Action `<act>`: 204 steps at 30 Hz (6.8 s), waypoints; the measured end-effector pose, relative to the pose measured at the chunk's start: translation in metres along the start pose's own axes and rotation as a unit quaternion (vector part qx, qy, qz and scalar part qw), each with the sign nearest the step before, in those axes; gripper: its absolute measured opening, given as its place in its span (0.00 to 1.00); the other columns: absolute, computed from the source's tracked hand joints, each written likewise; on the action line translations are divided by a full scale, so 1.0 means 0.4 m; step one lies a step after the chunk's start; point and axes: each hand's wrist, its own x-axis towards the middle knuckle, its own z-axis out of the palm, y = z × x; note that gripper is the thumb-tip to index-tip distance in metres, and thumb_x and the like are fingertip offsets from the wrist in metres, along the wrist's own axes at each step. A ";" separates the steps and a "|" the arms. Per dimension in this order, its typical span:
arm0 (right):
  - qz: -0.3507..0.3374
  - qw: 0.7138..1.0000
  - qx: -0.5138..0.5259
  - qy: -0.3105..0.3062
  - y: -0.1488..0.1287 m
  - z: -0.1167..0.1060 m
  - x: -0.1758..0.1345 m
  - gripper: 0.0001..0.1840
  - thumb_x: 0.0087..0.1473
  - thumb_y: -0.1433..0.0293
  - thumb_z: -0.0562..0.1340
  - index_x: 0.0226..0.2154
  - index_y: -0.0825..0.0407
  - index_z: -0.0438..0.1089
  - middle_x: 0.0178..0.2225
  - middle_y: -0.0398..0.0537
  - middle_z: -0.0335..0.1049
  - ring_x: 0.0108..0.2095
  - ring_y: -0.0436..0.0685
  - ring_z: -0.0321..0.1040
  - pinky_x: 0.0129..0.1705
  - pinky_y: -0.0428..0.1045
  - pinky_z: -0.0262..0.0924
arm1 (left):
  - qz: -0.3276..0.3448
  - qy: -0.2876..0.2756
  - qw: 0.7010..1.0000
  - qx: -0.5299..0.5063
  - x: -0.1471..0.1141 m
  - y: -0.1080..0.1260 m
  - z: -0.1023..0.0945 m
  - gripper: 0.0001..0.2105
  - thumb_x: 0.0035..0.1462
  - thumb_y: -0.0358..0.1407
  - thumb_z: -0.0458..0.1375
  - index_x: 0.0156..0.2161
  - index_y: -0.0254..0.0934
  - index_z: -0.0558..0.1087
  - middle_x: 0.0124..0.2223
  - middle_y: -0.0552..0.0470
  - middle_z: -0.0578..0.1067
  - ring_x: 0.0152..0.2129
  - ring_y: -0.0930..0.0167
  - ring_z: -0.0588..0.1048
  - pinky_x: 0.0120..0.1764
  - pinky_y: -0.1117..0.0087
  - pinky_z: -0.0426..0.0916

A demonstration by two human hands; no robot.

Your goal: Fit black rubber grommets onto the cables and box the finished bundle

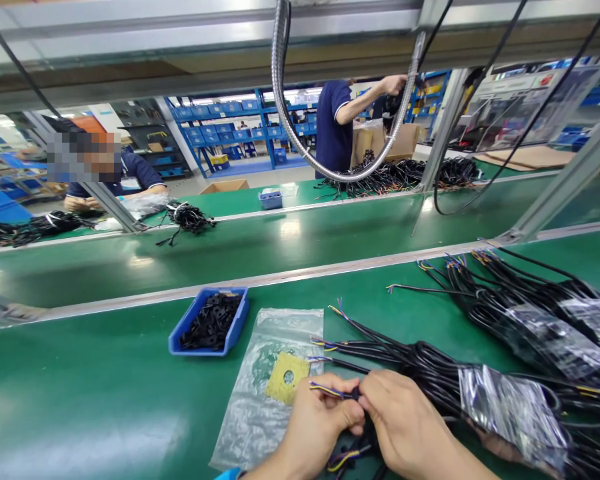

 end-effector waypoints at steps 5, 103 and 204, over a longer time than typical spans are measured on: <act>0.035 0.998 0.003 -0.052 0.002 -0.005 -0.004 0.12 0.60 0.76 0.46 0.28 0.51 0.57 0.26 0.44 0.61 0.27 0.52 0.58 0.30 0.48 0.52 | -0.011 0.033 0.999 -0.005 0.006 0.016 0.008 0.23 0.26 0.41 0.74 0.28 0.29 0.74 0.18 0.53 0.74 0.13 0.75 0.71 0.19 0.75 0.65; 0.028 0.992 -0.036 -0.117 -0.017 0.009 0.039 0.10 0.63 0.68 0.51 0.34 0.51 0.66 0.31 0.45 0.67 0.33 0.54 0.62 0.39 0.50 0.51 | 0.167 0.182 0.937 0.247 -0.005 0.320 -0.278 0.24 0.47 0.49 0.62 0.43 0.32 0.71 0.32 0.48 0.78 0.23 0.74 0.75 0.28 0.75 0.72; 0.048 0.981 0.181 0.054 -0.025 -0.027 0.043 0.08 0.57 0.72 0.57 0.29 0.53 0.70 0.24 0.42 0.65 0.27 0.50 0.60 0.34 0.48 0.51 | 0.155 0.013 0.984 0.084 -0.043 0.059 -0.059 0.12 0.39 0.27 0.70 0.33 0.40 0.79 0.39 0.51 0.80 0.34 0.74 0.76 0.39 0.77 0.71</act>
